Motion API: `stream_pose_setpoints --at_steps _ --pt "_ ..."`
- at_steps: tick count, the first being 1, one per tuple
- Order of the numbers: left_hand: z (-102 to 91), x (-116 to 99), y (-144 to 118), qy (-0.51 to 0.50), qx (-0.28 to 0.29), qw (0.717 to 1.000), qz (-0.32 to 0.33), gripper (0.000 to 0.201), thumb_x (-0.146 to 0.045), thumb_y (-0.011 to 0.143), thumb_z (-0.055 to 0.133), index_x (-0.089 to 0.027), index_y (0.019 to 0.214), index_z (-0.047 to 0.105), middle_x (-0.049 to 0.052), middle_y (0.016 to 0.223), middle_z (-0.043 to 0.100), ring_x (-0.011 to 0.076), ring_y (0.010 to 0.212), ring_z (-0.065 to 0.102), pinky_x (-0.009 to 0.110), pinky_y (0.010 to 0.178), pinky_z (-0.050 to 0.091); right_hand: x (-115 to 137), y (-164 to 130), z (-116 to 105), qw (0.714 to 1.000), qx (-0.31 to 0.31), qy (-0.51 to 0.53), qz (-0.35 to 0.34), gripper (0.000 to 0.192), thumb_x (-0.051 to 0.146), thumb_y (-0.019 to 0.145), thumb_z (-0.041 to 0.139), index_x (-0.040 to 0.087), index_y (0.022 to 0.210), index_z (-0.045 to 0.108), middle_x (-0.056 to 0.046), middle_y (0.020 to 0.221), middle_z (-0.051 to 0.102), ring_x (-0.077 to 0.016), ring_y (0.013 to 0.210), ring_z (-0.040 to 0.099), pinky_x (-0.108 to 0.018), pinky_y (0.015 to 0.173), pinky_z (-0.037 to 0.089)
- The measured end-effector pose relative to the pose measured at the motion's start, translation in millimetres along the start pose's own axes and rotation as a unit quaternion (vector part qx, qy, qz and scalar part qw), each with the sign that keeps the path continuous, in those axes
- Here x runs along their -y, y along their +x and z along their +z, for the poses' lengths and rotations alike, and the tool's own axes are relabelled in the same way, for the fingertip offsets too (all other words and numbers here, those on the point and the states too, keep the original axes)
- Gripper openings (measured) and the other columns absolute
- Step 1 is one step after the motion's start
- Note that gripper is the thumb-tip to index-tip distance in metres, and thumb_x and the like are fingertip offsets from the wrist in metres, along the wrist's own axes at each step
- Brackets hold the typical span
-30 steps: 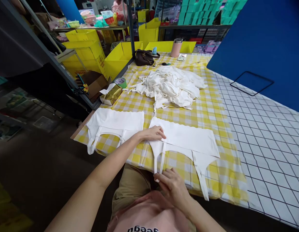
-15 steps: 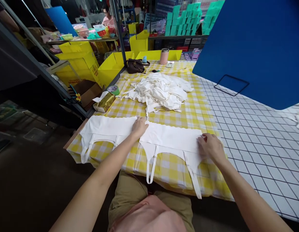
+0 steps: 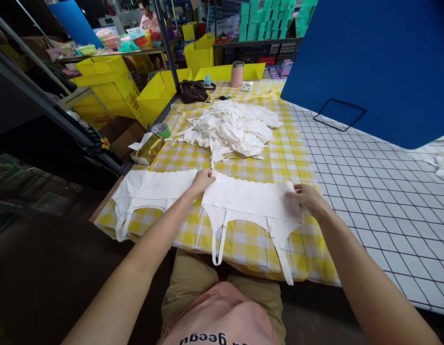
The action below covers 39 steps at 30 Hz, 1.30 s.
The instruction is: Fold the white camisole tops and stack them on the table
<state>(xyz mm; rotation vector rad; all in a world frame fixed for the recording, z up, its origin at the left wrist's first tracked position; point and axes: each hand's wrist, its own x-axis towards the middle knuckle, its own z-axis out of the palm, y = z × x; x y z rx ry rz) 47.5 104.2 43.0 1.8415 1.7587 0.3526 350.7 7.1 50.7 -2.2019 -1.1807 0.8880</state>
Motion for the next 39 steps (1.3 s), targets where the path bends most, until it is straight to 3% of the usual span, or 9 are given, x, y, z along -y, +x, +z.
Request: stream_pose_setpoints --at_steps 5,10,13,15,17,21,25,29,39 --pt "-11.6 -6.3 -1.8 -0.115 -0.014 0.993 0.036 0.01 -0.022 0.073 0.056 -0.014 0.078 0.059 -0.001 0.067 0.062 0.0132 0.064 0.056 0.021 0.057 0.04 18.1 -6.5 -23.2 0.981 0.098 0.162 0.034 0.015 0.019 0.059 0.069 0.014 0.071 0.062 -0.003 0.068 0.063 -0.0134 0.061 0.055 -0.025 0.057 0.043" --pt "-61.8 -26.5 -1.8 -0.382 -0.054 0.905 0.179 0.024 -0.033 0.07 0.065 -0.011 0.079 0.065 0.002 0.073 0.067 0.0148 0.071 0.061 0.024 0.067 0.047 54.8 -27.3 -60.7 0.939 -0.021 0.315 -0.134 0.027 0.028 0.056 0.076 0.017 0.076 0.062 -0.001 0.077 0.061 -0.0133 0.072 0.053 -0.029 0.07 0.043" --pt "-92.2 -30.3 -19.1 -0.394 -0.107 0.877 0.255 0.029 -0.038 0.069 0.068 -0.013 0.085 0.068 0.003 0.085 0.07 0.0175 0.086 0.062 0.029 0.082 0.047 62.6 -47.2 -79.5 0.93 -0.086 0.285 -0.217 0.027 0.032 0.057 0.076 0.019 0.07 0.056 0.001 0.068 0.055 -0.0127 0.067 0.05 -0.03 0.065 0.042" --pt "-98.2 -20.6 -38.6 -0.366 -0.083 0.88 0.291 0.025 -0.035 0.073 0.066 -0.016 0.089 0.069 0.004 0.094 0.07 0.0198 0.098 0.06 0.033 0.092 0.043 52.8 -59.4 -82.0 0.945 -0.081 0.203 -0.244 0.025 0.036 0.061 0.073 0.02 0.069 0.056 0.0 0.069 0.055 -0.0141 0.066 0.05 -0.03 0.061 0.042" --pt "-88.8 0.1 -60.7 -0.324 -0.021 0.892 0.315 0.018 -0.027 0.074 0.064 -0.018 0.089 0.071 0.005 0.103 0.069 0.0213 0.11 0.056 0.038 0.101 0.037 30.7 -68.8 -73.5 0.956 -0.051 0.105 -0.27 0.022 0.04 0.064 0.068 0.021 0.071 0.059 -0.003 0.076 0.058 -0.0175 0.072 0.052 -0.032 0.062 0.043" --pt "-41.7 54.7 -103.6 -0.236 0.095 0.925 0.281 0.025 -0.016 0.077 0.054 -0.024 0.095 0.07 0.004 0.116 0.063 0.0213 0.124 0.044 0.046 0.109 0.025 -32.7 -82.0 -34.6 0.95 0.012 0.003 -0.313 0.013 0.035 0.067 0.06 0.022 0.07 0.059 -0.006 0.082 0.061 -0.0226 0.082 0.057 -0.035 0.07 0.046" --pt "-7.6 87.3 -138.0 -0.115 0.155 0.947 0.256 0.035 -0.008 0.075 0.049 -0.027 0.095 0.07 0.002 0.12 0.06 0.0217 0.125 0.043 0.05 0.11 0.018 -84.8 -94.3 -6.2 0.945 0.06 -0.075 -0.312 0.009 0.029 0.066 0.056 0.023 0.068 0.062 -0.007 0.093 0.064 -0.0245 0.088 0.061 -0.037 0.073 0.05" --pt "-1.9 90.0 -154.5 -0.047 0.153 0.956 0.244 0.037 -0.007 0.076 0.048 -0.028 0.098 0.068 0.001 0.124 0.057 0.02 0.126 0.042 0.049 0.11 0.016 -105.8 -98.3 -3.6 0.931 0.039 -0.119 -0.343 0.018 0.026 0.07 0.05 0.026 0.074 0.067 -0.007 0.099 0.064 -0.0249 0.094 0.061 -0.04 0.078 0.051" --pt "5.4 88.8 -156.9 0.012 0.099 0.959 0.264 0.038 -0.005 0.077 0.045 -0.026 0.1 0.067 0.002 0.123 0.058 0.0191 0.123 0.045 0.046 0.108 0.024 -114.1 -96.3 -5.4 0.913 0.022 -0.153 -0.377 0.025 0.032 0.077 0.047 0.027 0.081 0.071 -0.009 0.102 0.065 -0.026 0.094 0.063 -0.041 0.077 0.054"
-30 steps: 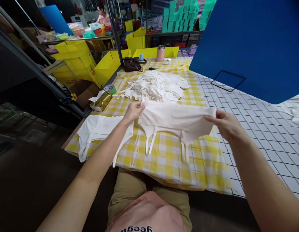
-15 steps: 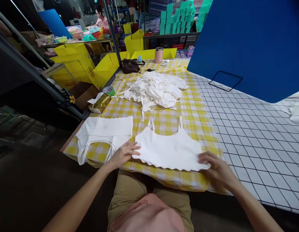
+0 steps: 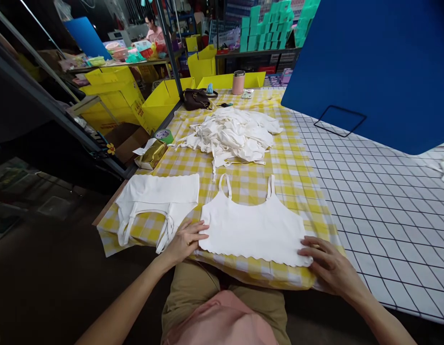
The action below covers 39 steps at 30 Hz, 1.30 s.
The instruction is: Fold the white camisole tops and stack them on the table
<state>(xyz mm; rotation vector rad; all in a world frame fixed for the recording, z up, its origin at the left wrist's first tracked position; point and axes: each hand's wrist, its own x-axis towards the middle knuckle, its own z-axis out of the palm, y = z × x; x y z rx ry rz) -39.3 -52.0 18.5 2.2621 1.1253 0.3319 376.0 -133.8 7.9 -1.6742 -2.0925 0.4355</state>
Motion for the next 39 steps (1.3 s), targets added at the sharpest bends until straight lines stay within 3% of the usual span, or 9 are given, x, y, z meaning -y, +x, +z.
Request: stream_pose_setpoints --at_steps 10,15,19,21,24,27,30,34,39 --pt "0.5 -0.3 0.0 -0.025 -0.01 1.0 -0.013 0.035 -0.006 0.077 0.046 -0.025 0.096 0.068 0.003 0.121 0.059 0.0195 0.122 0.047 0.047 0.107 0.024 -4.1 -6.8 3.1 0.998 -0.025 0.045 0.022 0.024 0.03 0.077 0.048 0.028 0.084 0.07 -0.007 0.105 0.065 -0.0247 0.098 0.063 -0.04 0.081 0.053" --pt "-9.3 -3.2 3.9 -0.06 -0.02 0.998 -0.013 0.039 -0.004 0.075 0.042 -0.025 0.094 0.068 0.001 0.114 0.064 0.0187 0.117 0.051 0.047 0.108 0.024 16.1 -2.0 -14.5 0.993 -0.085 0.074 0.032 0.02 0.03 0.076 0.05 0.031 0.082 0.069 -0.004 0.102 0.066 -0.0251 0.093 0.064 -0.041 0.081 0.054" --pt "-48.4 -23.7 2.3 -0.16 -0.077 0.984 0.001 0.035 -0.009 0.075 0.043 -0.025 0.092 0.07 0.001 0.1 0.07 0.0182 0.102 0.061 0.04 0.103 0.035 56.4 3.5 -52.1 0.977 -0.146 0.145 0.051 0.018 0.032 0.078 0.053 0.041 0.086 0.067 0.001 0.096 0.068 -0.0264 0.091 0.064 -0.044 0.084 0.052" --pt "-76.2 -38.8 -1.3 -0.205 -0.105 0.973 0.0 0.026 -0.017 0.078 0.049 -0.025 0.09 0.071 0.002 0.094 0.071 0.0187 0.091 0.065 0.035 0.09 0.046 79.3 5.4 -74.2 0.963 -0.188 0.174 0.081 0.015 0.035 0.078 0.055 0.042 0.084 0.066 0.001 0.091 0.068 -0.0274 0.088 0.063 -0.045 0.081 0.052" --pt "-113.4 -57.6 -4.4 -0.227 -0.167 0.959 -0.022 0.015 -0.029 0.076 0.059 -0.023 0.082 0.072 0.003 0.083 0.071 0.0198 0.079 0.066 0.03 0.073 0.051 105.2 11.0 -102.3 0.933 -0.255 0.197 0.16 0.01 0.042 0.074 0.059 0.038 0.079 0.067 -0.003 0.081 0.065 -0.0279 0.078 0.061 -0.043 0.066 0.053" --pt "-130.0 -61.5 5.0 -0.23 -0.218 0.947 -0.053 0.02 -0.038 0.071 0.064 -0.02 0.077 0.071 0.004 0.078 0.07 0.0203 0.074 0.064 0.029 0.067 0.051 110.5 27.3 -115.1 0.909 -0.285 0.218 0.211 0.015 0.046 0.068 0.065 0.032 0.074 0.066 -0.004 0.075 0.061 -0.0244 0.072 0.058 -0.037 0.058 0.049" --pt "-118.4 -45.7 32.0 -0.25 -0.2 0.945 -0.068 0.026 -0.041 0.068 0.065 -0.017 0.077 0.069 0.004 0.078 0.068 0.0189 0.074 0.061 0.027 0.067 0.049 94.0 55.0 -105.6 0.911 -0.222 0.251 0.242 0.026 0.049 0.062 0.069 0.024 0.069 0.065 -0.003 0.07 0.058 -0.0189 0.066 0.053 -0.03 0.053 0.045" --pt "-74.3 -9.8 80.5 -0.261 -0.111 0.953 -0.109 0.026 -0.039 0.069 0.057 -0.013 0.07 0.062 0.002 0.067 0.063 0.0155 0.066 0.057 0.024 0.061 0.045 58.7 92.3 -64.4 0.927 -0.104 0.245 0.263 0.032 0.048 0.067 0.062 0.018 0.057 0.056 0.0 0.057 0.049 -0.0124 0.056 0.045 -0.024 0.051 0.039" --pt "-37.4 10.3 123.2 -0.097 -0.123 0.975 -0.158 0.02 -0.028 0.071 0.05 -0.016 0.055 0.053 -0.003 0.051 0.053 0.0127 0.056 0.048 0.021 0.055 0.037 30.0 113.9 -21.8 0.923 -0.055 0.178 0.337 0.028 0.045 0.069 0.057 0.019 0.06 0.053 0.003 0.046 0.043 -0.0108 0.043 0.039 -0.024 0.042 0.031"
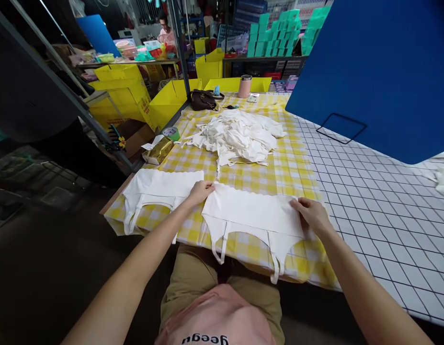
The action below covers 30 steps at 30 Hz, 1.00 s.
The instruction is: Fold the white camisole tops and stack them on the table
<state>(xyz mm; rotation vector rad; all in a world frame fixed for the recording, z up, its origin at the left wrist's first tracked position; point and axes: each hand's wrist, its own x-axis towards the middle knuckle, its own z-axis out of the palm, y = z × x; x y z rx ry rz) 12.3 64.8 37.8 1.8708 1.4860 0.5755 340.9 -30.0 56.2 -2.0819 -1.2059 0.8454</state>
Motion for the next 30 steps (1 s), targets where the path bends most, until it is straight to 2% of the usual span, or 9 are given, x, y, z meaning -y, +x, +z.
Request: stream_pose_setpoints --at_steps 5,10,13,15,19,21,23,26,30 --pt "5.5 -5.4 13.0 0.024 -0.025 0.999 -0.001 0.018 -0.024 0.075 0.049 -0.016 0.061 0.058 -0.001 0.056 0.057 0.0138 0.058 0.05 0.023 0.059 0.037 -6.0 7.7 4.1 0.999 -0.02 -0.04 0.012 0.026 0.046 0.072 0.052 0.02 0.066 0.054 0.004 0.043 0.044 -0.0121 0.04 0.04 -0.025 0.041 0.031" --pt "11.5 -6.4 17.5 0.043 -0.043 0.998 -0.013 0.018 -0.021 0.077 0.048 -0.015 0.069 0.064 0.004 0.065 0.063 0.0165 0.064 0.055 0.025 0.064 0.039 -8.5 11.8 5.7 0.995 -0.053 -0.084 -0.001 0.026 0.045 0.074 0.049 0.021 0.067 0.055 0.001 0.05 0.051 -0.0161 0.05 0.048 -0.027 0.05 0.037" --pt "13.4 -9.6 16.4 0.046 -0.054 0.997 -0.016 0.02 -0.017 0.078 0.049 -0.015 0.085 0.067 0.005 0.072 0.066 0.0173 0.069 0.058 0.026 0.069 0.042 -7.6 16.1 8.8 0.989 -0.079 -0.126 0.005 0.024 0.041 0.075 0.049 0.019 0.071 0.058 -0.003 0.062 0.058 -0.0192 0.062 0.054 -0.029 0.059 0.04" --pt "7.6 -10.5 13.3 0.038 -0.061 0.997 -0.005 0.027 -0.014 0.077 0.05 -0.016 0.1 0.064 0.005 0.079 0.067 0.0164 0.073 0.059 0.025 0.072 0.043 -5.1 17.5 10.8 0.983 -0.094 -0.156 0.013 0.025 0.038 0.075 0.048 0.018 0.083 0.061 -0.005 0.071 0.061 -0.0211 0.068 0.055 -0.031 0.063 0.04" --pt "-30.8 6.0 -2.6 0.032 -0.109 0.993 0.021 0.038 -0.011 0.075 0.051 -0.017 0.112 0.059 0.003 0.085 0.067 0.0139 0.078 0.06 0.023 0.077 0.045 2.2 14.2 16.7 0.969 -0.147 -0.196 -0.016 0.044 0.034 0.075 0.048 0.014 0.114 0.054 -0.012 0.095 0.06 -0.0254 0.081 0.055 -0.035 0.066 0.039" --pt "-59.4 26.7 -18.6 0.048 -0.151 0.987 0.006 0.036 -0.011 0.074 0.051 -0.016 0.109 0.06 0.003 0.086 0.066 0.0138 0.08 0.06 0.023 0.079 0.045 6.5 10.6 23.8 0.961 -0.174 -0.199 -0.076 0.049 0.034 0.074 0.048 0.012 0.118 0.051 -0.015 0.103 0.056 -0.0247 0.081 0.054 -0.036 0.066 0.04" --pt "-87.9 53.1 -40.4 0.065 -0.192 0.979 -0.029 0.034 -0.012 0.073 0.051 -0.016 0.105 0.061 0.003 0.086 0.066 0.0146 0.081 0.061 0.025 0.08 0.046 12.6 5.6 36.3 0.955 -0.173 -0.19 -0.148 0.047 0.035 0.074 0.048 0.013 0.116 0.052 -0.013 0.102 0.055 -0.0216 0.074 0.053 -0.035 0.065 0.041" --pt "-120.5 93.8 -79.2 0.084 -0.234 0.964 -0.097 0.031 -0.017 0.073 0.053 -0.015 0.102 0.062 0.004 0.086 0.066 0.0167 0.082 0.061 0.027 0.08 0.047 27.4 -6.1 65.5 0.942 -0.123 -0.168 -0.263 0.036 0.037 0.077 0.046 0.017 0.105 0.057 -0.009 0.095 0.055 -0.0183 0.068 0.053 -0.033 0.063 0.043" --pt "-140.7 133.3 -122.7 0.117 -0.267 0.943 -0.163 0.031 -0.021 0.072 0.055 -0.016 0.101 0.062 0.005 0.089 0.066 0.0197 0.086 0.062 0.03 0.08 0.047 56.4 -24.9 112.3 0.905 -0.011 -0.161 -0.394 0.024 0.034 0.084 0.042 0.02 0.093 0.06 -0.008 0.094 0.056 -0.0191 0.075 0.057 -0.031 0.065 0.045"
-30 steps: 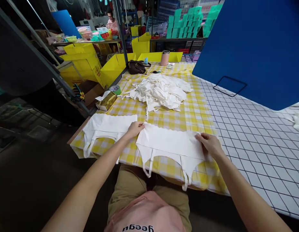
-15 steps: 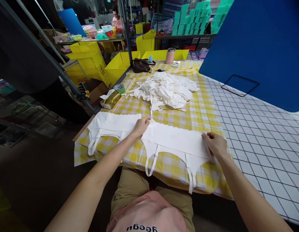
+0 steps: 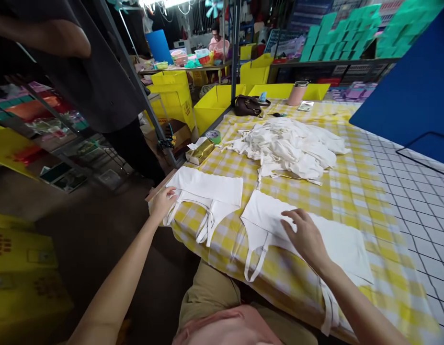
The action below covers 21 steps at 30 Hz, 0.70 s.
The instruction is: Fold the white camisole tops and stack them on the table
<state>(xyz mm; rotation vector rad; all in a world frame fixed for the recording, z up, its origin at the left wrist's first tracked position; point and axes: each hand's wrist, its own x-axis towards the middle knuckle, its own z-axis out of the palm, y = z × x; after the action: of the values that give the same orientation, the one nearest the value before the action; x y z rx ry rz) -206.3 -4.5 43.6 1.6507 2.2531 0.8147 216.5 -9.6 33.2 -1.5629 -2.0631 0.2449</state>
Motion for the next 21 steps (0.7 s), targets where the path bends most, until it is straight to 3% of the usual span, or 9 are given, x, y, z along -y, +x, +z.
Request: stream_pose_setpoints --at_steps 4,9,15,21 --pt "-6.3 21.4 1.7 0.016 -0.018 1.0 -0.005 0.03 -0.022 0.073 0.055 -0.016 0.102 0.063 0.005 0.09 0.066 0.0192 0.084 0.062 0.03 0.082 0.047 35.3 23.5 25.5 0.997 0.069 0.013 -0.033 0.021 0.028 0.084 0.043 0.02 0.09 0.061 -0.006 0.091 0.058 -0.0188 0.078 0.057 -0.03 0.067 0.044" --pt "2.5 16.1 35.5 0.067 -0.006 0.998 -0.019 0.032 -0.023 0.078 0.052 -0.014 0.108 0.06 0.007 0.096 0.065 0.0186 0.086 0.061 0.027 0.08 0.047 57.0 61.5 44.0 0.989 0.136 -0.004 0.064 0.018 0.021 0.081 0.048 0.018 0.09 0.062 -0.005 0.09 0.06 -0.0161 0.075 0.056 -0.026 0.068 0.04" --pt "18.4 2.6 71.2 0.118 0.015 0.993 -0.02 0.039 -0.028 0.082 0.051 -0.008 0.115 0.055 0.015 0.111 0.058 0.0257 0.107 0.053 0.031 0.091 0.041 67.3 92.6 63.1 0.98 0.15 -0.027 0.125 0.017 0.023 0.081 0.048 0.018 0.085 0.063 -0.005 0.087 0.064 -0.0162 0.076 0.057 -0.024 0.061 0.036" --pt "21.0 2.6 87.0 0.155 0.048 0.986 -0.041 0.039 -0.035 0.08 0.054 -0.008 0.108 0.058 0.016 0.105 0.059 0.0274 0.102 0.054 0.032 0.086 0.043 76.0 117.2 83.2 0.971 0.155 -0.023 0.183 0.021 0.034 0.079 0.051 0.017 0.081 0.063 -0.006 0.079 0.066 -0.0181 0.072 0.059 -0.024 0.055 0.035"
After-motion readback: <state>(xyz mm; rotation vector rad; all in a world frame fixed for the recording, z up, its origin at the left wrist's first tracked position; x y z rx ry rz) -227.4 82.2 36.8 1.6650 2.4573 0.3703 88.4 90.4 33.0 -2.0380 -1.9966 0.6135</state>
